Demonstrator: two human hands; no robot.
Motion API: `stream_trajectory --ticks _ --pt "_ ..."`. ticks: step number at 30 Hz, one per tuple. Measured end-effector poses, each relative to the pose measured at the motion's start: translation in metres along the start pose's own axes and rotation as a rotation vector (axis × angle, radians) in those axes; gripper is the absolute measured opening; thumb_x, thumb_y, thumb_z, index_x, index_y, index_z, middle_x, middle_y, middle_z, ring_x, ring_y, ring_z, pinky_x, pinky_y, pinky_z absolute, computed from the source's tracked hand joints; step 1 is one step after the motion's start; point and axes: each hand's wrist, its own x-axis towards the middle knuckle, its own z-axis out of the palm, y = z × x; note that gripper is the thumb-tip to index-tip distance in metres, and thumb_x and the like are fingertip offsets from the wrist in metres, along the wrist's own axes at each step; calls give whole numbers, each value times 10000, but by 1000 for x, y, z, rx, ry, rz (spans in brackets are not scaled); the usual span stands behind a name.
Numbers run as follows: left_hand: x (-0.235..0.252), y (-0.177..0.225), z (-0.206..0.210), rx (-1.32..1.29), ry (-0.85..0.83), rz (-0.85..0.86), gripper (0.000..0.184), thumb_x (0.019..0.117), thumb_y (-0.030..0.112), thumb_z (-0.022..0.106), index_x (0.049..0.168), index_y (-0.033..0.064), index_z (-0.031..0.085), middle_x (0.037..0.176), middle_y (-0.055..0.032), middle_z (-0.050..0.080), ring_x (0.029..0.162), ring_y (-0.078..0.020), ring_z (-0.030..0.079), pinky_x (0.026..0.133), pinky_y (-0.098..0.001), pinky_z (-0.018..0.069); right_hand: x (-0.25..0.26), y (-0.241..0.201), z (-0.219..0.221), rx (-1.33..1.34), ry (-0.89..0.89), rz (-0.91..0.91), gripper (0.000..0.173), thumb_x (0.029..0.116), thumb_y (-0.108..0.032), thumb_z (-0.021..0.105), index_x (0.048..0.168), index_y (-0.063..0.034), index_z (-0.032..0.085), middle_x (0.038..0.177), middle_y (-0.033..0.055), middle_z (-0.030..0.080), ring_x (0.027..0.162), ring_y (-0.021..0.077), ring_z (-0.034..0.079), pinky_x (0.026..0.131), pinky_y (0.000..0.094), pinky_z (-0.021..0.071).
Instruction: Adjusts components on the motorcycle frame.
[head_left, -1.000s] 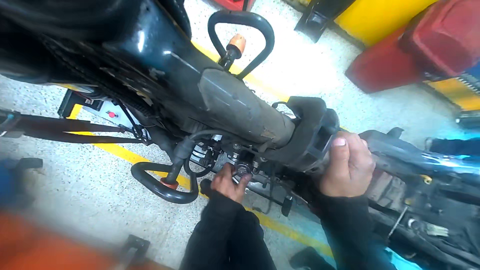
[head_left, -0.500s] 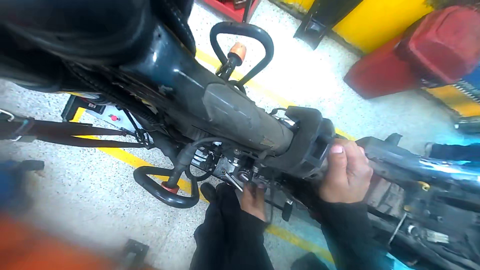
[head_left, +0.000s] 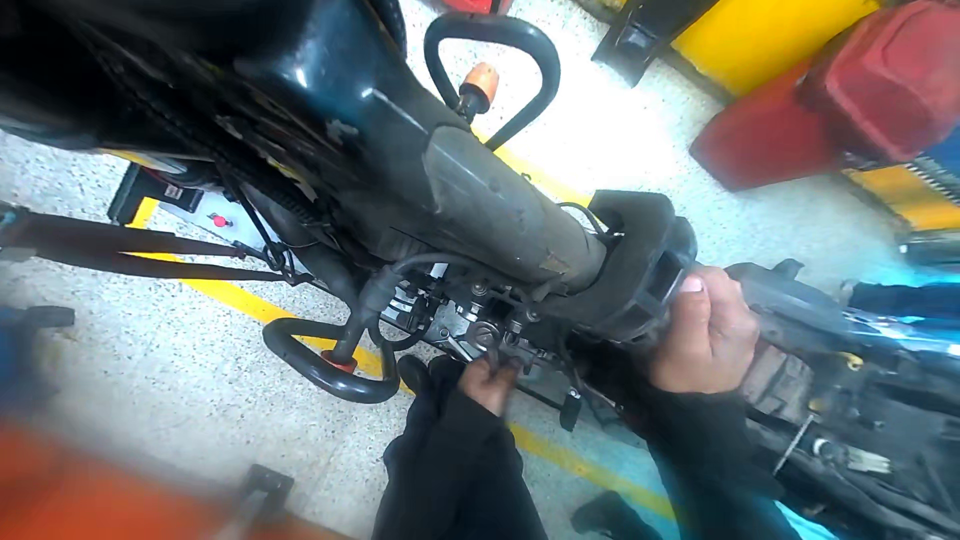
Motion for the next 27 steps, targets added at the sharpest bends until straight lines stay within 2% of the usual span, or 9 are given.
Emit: stream_trajectory --ticks 3,6,9,12,14,17,19,24,27 --pt "7 -2 -18 549 395 229 278 958 156 621 1109 -75 658 1015 -243 694 978 -405 674 924 -606 509 0 -1 3 0 16 11 497 1098 -349 338 1041 -29 714 993 121 694 1019 214 624 1004 433 425" --pt "-15 5 14 240 228 28 381 1059 189 524 1347 -60 539 1077 -184 696 1007 -262 685 943 -467 554 -2 0 3 3 25 3 495 1098 -356 345 1033 -31 713 986 114 695 1020 211 624 1004 435 427" --pt "-22 0 16 18 -93 3 286 1056 182 514 1192 -54 599 858 -97 707 793 -162 705 811 -367 597 0 0 4 15 21 -4 486 1097 -354 355 1040 -38 720 993 106 700 1025 194 625 1009 424 425" --pt "-8 -16 -17 634 160 154 327 1007 216 624 1245 -6 659 1040 -185 736 1018 -343 710 1003 -565 523 0 0 1 -1 10 11 487 1098 -350 348 1044 -39 719 1001 112 700 1035 202 626 1011 427 427" --pt "-6 -15 -18 756 341 183 342 997 182 616 1264 -29 639 1136 -232 704 1120 -411 665 1082 -621 439 0 -2 2 -12 14 14 483 1098 -338 342 1055 -37 717 1012 114 700 1041 207 626 1013 425 427" --pt "-29 -14 11 588 143 70 424 1041 271 570 1319 -49 597 1061 -220 723 1013 -354 715 957 -539 558 -2 -2 1 -6 12 16 486 1100 -339 341 1058 -31 716 1017 118 699 1044 209 623 1018 425 421" --pt "-28 -15 9 537 -12 81 403 1016 315 606 1236 -16 673 1034 -173 748 1002 -306 727 956 -507 565 0 -1 3 8 15 11 483 1099 -345 345 1058 -37 715 1016 109 697 1047 199 619 1023 422 415" --pt "-3 -16 -34 786 356 283 378 857 217 763 1171 15 708 1058 -167 751 1021 -355 721 999 -605 520 1 -1 4 -8 39 17 492 1099 -350 342 1034 -38 716 999 102 698 1030 190 623 1012 414 421" --pt "-18 1 -7 643 52 15 341 946 317 703 1132 33 736 1023 -149 756 1002 -299 725 963 -530 553 -1 -1 3 2 25 12 490 1100 -350 341 1052 -39 717 1013 106 699 1041 196 621 1021 419 416"
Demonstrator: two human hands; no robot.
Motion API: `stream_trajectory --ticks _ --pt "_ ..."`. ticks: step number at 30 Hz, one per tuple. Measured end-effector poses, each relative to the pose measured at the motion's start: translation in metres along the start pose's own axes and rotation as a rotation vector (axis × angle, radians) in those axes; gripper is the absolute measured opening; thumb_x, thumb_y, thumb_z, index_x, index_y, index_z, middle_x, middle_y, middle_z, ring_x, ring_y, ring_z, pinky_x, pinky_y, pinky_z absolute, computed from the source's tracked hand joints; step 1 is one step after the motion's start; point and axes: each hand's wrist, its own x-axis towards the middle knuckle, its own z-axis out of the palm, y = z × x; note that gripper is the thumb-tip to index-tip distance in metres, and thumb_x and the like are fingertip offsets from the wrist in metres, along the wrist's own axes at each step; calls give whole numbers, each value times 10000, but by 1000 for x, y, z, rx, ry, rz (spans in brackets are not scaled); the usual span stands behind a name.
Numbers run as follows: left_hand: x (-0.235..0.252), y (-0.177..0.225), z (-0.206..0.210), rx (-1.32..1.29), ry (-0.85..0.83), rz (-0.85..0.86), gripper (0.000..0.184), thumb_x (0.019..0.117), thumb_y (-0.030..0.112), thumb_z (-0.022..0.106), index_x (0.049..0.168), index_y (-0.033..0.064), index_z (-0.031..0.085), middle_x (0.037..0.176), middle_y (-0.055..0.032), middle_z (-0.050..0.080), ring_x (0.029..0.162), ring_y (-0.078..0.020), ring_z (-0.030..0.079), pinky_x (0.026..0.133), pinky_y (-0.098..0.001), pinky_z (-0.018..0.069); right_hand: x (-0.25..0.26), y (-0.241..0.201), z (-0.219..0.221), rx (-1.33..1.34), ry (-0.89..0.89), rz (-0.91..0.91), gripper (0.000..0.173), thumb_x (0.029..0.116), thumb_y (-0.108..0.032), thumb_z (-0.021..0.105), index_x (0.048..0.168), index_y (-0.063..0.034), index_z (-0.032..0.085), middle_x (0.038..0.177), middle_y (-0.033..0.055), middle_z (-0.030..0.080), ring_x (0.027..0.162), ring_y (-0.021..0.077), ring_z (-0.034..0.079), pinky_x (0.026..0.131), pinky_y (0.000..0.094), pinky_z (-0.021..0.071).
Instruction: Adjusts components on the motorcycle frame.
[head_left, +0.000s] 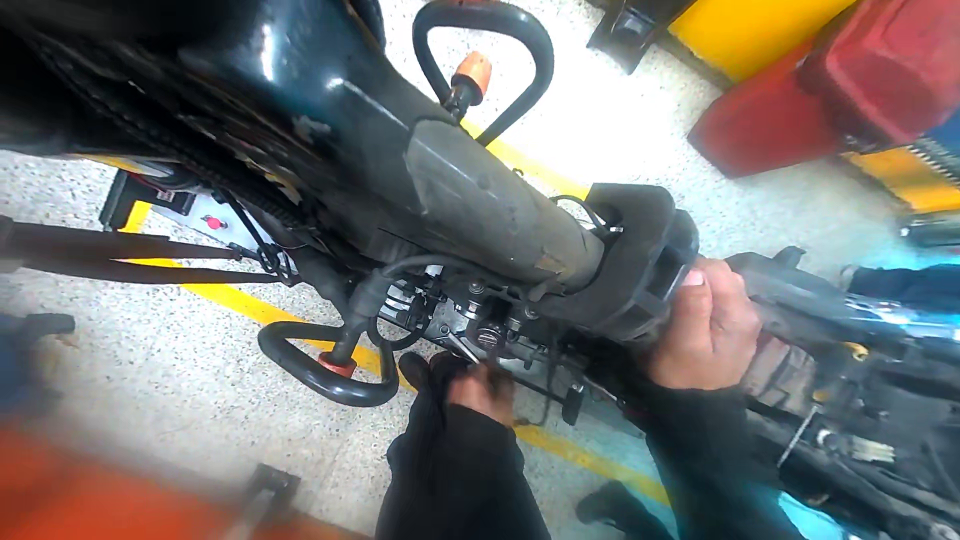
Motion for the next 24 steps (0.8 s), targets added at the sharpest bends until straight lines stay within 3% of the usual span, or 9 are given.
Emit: stream_trajectory --ticks 1,3,7,10,12,15,17,21,24 --pt "-2 8 3 -55 -164 -43 362 965 354 690 1128 35 743 1037 -144 757 1018 -276 722 979 -504 545 1 0 0 6 -3 -13 490 1099 -349 342 1052 -36 717 1010 108 700 1039 196 621 1023 420 416" --pt "3 8 -3 22 -184 -51 389 926 374 713 1149 57 747 1068 -157 755 1057 -305 715 987 -533 537 2 2 -1 13 -4 -33 488 1098 -341 343 1044 -27 712 1001 114 701 1040 196 627 1030 422 418" --pt "16 -16 -9 108 265 17 403 844 224 767 1197 34 727 1119 -179 744 1089 -378 696 992 -583 522 1 0 0 -6 2 -5 484 1095 -330 337 1041 -32 714 1007 115 701 1050 204 624 1025 419 417" --pt "-1 7 4 -21 -28 -33 324 946 312 688 1099 34 755 1014 -167 755 1000 -331 723 942 -560 552 -1 -2 -2 -8 -8 -4 497 1098 -335 330 1044 -23 712 1000 121 698 1046 206 624 1024 422 417" --pt "-3 19 5 -8 -214 -54 383 955 396 661 1107 59 765 1049 -153 760 1038 -305 721 970 -541 538 1 0 -2 4 -8 -37 496 1098 -337 328 1046 -29 713 984 113 693 1029 194 623 1011 410 419" --pt "12 6 -15 139 44 -80 478 812 329 795 1208 70 726 1067 -207 742 1052 -400 702 948 -617 530 -1 2 -2 -1 1 -30 489 1097 -325 328 1029 -29 712 968 109 688 1014 186 617 1001 403 416" --pt "17 -4 -16 109 231 -40 414 835 223 765 1213 57 729 1112 -186 744 1071 -390 699 961 -602 532 1 1 0 -9 2 -23 488 1095 -321 322 1032 -32 711 982 111 693 1026 193 618 998 406 421" --pt "-5 26 4 -251 -207 -87 266 969 227 695 1053 -21 744 973 -169 745 946 -253 712 927 -463 549 1 1 0 -10 9 -31 503 1099 -345 319 1023 -41 713 967 108 689 1003 195 618 992 409 418" --pt "6 17 2 -267 -173 -94 267 836 195 813 1041 34 757 962 -112 760 919 -204 733 905 -437 591 1 2 -1 -3 -7 -33 511 1102 -361 319 1034 -39 709 983 109 690 1025 202 618 1011 423 412"
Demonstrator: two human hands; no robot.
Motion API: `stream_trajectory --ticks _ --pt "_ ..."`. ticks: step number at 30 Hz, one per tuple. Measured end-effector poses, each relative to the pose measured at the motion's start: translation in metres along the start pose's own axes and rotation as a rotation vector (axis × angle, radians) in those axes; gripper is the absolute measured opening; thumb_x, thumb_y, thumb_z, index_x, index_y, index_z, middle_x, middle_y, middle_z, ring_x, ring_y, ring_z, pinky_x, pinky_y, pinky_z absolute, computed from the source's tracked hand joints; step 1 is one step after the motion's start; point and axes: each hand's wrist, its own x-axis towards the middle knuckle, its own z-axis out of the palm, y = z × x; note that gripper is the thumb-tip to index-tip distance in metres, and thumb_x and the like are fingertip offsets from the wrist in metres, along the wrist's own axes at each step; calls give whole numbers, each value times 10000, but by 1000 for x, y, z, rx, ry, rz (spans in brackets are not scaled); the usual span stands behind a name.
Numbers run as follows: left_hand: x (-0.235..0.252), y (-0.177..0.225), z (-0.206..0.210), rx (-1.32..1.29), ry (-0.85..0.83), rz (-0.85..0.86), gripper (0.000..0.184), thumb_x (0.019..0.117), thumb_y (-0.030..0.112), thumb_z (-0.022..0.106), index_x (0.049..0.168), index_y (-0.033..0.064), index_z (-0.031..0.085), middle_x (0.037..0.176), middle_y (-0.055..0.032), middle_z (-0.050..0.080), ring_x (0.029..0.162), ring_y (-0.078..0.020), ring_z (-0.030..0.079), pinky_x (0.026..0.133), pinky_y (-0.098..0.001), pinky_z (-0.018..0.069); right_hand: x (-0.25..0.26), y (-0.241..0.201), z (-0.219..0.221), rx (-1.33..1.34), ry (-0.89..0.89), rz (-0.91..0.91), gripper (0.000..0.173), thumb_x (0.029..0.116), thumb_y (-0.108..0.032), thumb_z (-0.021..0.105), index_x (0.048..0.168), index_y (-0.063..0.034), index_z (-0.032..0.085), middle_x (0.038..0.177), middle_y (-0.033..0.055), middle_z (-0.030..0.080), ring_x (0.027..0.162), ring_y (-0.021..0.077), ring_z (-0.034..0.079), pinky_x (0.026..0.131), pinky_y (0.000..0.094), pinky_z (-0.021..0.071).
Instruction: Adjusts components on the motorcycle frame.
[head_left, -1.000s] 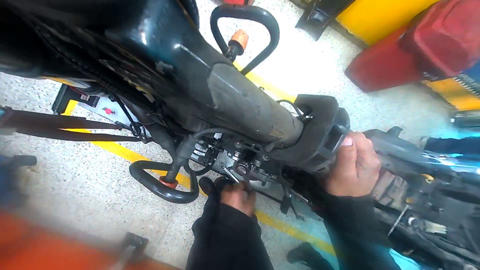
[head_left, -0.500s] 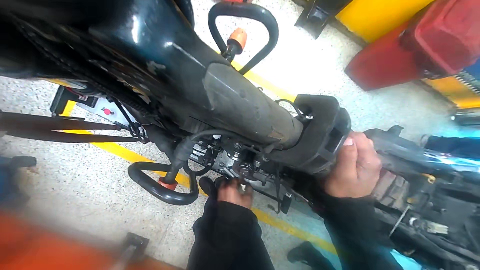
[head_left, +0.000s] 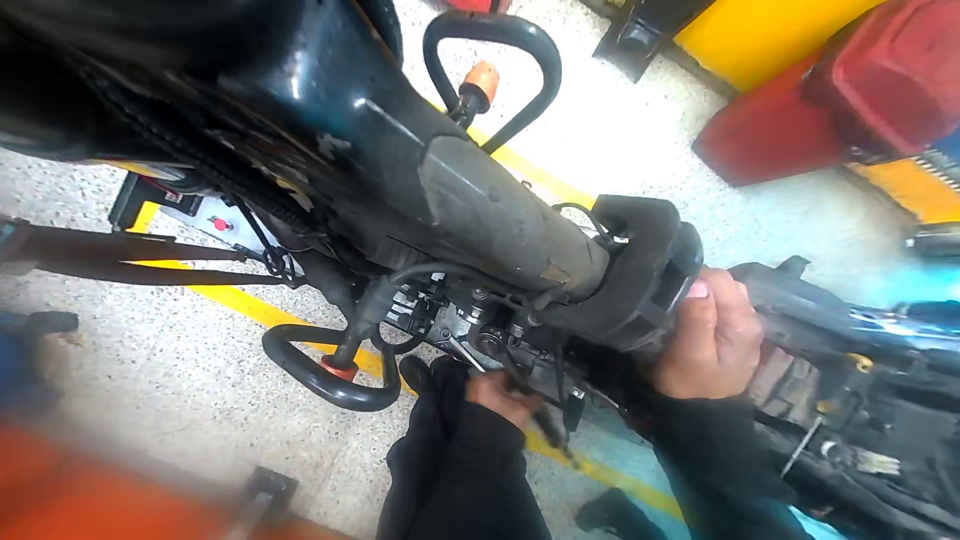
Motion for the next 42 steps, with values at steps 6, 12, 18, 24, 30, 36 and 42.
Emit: stream_trajectory --ticks 6,12,18,24,30,36,42 --pt "-6 4 -11 50 183 37 244 908 163 737 1108 23 752 990 -145 757 945 -250 726 911 -477 572 -1 -2 1 -24 9 41 514 1100 -360 318 1036 -38 713 1004 118 698 1041 218 622 1013 423 424" --pt "0 -2 -8 147 91 -22 322 842 211 801 1122 59 756 1017 -146 758 982 -284 727 934 -522 566 0 2 1 -11 14 8 501 1099 -353 329 1025 -39 713 980 119 698 1015 229 631 1005 448 428" --pt "-6 -4 33 -208 31 93 174 903 130 754 1003 -13 751 897 -116 757 850 -168 726 846 -378 595 1 -2 3 -12 18 21 505 1095 -347 326 1012 -31 711 966 123 692 1009 225 627 996 438 428" --pt "11 -23 -20 166 191 -29 304 860 221 783 1126 74 765 1038 -137 762 1002 -289 727 954 -532 556 0 -3 3 -2 20 25 494 1096 -346 342 1012 -23 705 968 120 690 1015 218 624 1001 430 428" --pt "-12 1 28 35 54 97 249 895 297 736 980 68 784 860 -86 753 828 -190 725 820 -442 583 0 -4 1 3 4 42 482 1095 -337 338 1018 -37 707 970 108 685 1018 207 617 1004 427 416" --pt "1 -14 -24 330 237 -42 334 909 253 724 1175 51 737 1056 -184 750 1017 -353 720 947 -571 546 0 -7 1 -29 5 52 487 1096 -337 335 1019 -26 702 972 125 681 1021 224 615 1003 428 418" --pt "-8 9 6 254 35 -38 397 861 374 783 1129 82 752 1032 -136 755 993 -270 725 934 -508 566 0 -4 -3 -8 -21 36 472 1095 -329 345 1024 -22 697 980 123 682 1029 222 615 1010 434 413"
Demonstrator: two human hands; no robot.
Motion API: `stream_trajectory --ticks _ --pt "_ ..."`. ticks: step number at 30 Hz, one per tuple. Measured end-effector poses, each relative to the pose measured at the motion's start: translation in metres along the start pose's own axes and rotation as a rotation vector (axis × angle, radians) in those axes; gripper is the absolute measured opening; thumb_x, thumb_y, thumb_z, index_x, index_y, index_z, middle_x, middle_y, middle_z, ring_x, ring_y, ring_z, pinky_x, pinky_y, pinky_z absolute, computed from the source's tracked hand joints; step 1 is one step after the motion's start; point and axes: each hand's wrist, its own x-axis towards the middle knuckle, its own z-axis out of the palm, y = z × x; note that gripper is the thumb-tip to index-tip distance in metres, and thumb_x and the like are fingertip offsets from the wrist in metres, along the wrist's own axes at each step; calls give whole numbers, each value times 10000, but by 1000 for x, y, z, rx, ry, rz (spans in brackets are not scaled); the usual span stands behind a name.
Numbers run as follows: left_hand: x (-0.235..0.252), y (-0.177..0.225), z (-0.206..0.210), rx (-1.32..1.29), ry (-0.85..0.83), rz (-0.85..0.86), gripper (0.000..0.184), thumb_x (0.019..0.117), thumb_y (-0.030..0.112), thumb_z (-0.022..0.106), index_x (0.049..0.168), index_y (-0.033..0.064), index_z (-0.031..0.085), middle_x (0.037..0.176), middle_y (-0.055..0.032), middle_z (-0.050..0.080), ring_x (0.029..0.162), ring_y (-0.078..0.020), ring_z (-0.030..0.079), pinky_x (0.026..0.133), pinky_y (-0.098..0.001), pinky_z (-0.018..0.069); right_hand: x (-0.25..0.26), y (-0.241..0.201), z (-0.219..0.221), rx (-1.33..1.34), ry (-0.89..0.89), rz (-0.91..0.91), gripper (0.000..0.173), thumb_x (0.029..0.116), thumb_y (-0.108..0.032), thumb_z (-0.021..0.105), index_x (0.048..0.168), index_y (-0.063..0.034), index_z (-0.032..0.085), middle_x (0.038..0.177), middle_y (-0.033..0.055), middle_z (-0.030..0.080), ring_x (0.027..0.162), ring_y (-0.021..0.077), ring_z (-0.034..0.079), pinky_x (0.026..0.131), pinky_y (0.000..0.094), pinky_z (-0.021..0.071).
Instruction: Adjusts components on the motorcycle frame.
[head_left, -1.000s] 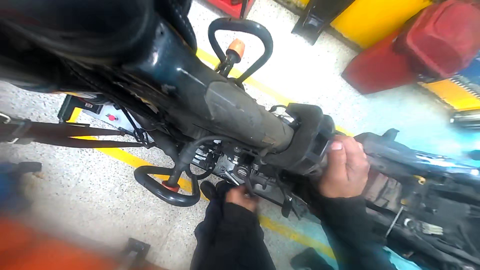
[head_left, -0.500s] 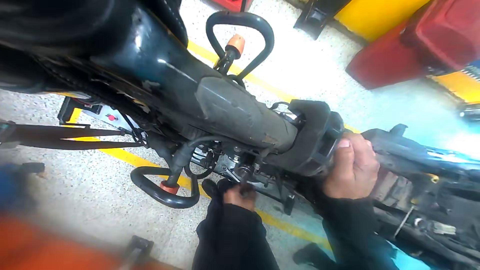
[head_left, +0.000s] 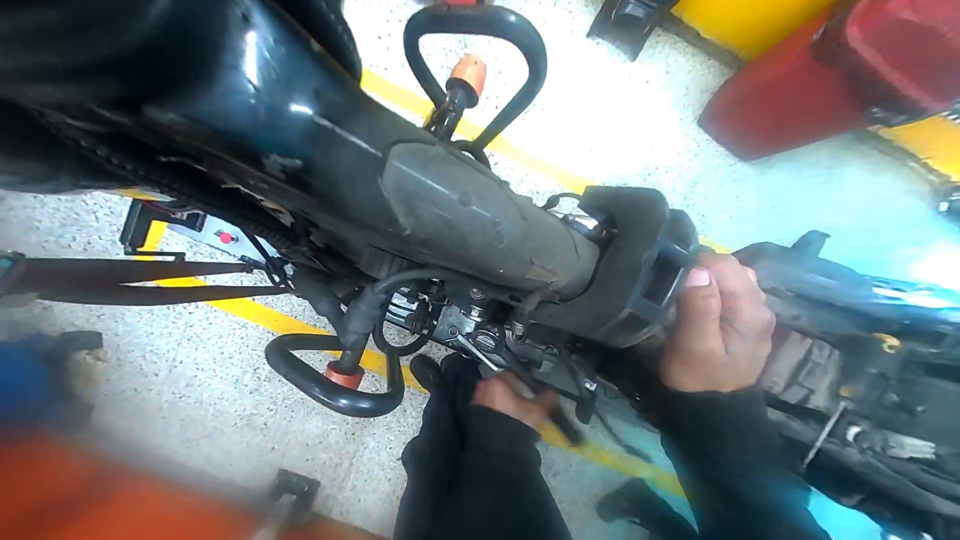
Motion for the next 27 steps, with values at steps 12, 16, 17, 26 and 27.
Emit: stream_trajectory --ticks 12,16,17,26,27 --pt "9 -5 -6 -693 149 198 382 775 -69 758 1136 -50 637 907 -87 744 819 -122 728 777 -308 622 2 3 4 5 23 -4 485 1096 -332 338 1021 -23 704 957 115 684 1004 206 616 999 418 410" --pt "17 -31 -22 -740 213 446 550 909 373 655 1261 -43 581 1027 -51 704 924 -76 676 862 -302 578 -7 -1 -3 93 149 14 387 1057 -306 504 1216 23 631 1136 125 658 1075 146 624 956 329 523" --pt "21 -35 -26 -735 216 498 623 981 516 550 1233 -52 602 1008 -22 709 907 -44 667 859 -274 570 -18 -2 -10 133 207 -52 369 1047 -271 552 1255 29 602 1196 139 651 1121 168 624 970 350 533" --pt "50 -40 -18 -750 457 725 368 1009 459 598 921 119 706 738 146 648 652 56 589 618 -152 519 -176 -68 63 580 -361 714 488 1067 -365 437 1287 6 667 1276 118 706 1223 177 650 1057 400 529" --pt "50 -41 -19 -737 464 734 396 995 512 607 917 137 710 737 152 647 647 55 589 616 -152 519 -172 -69 80 667 -349 870 503 1062 -332 422 1379 17 600 1372 127 655 1308 175 595 1124 391 474"
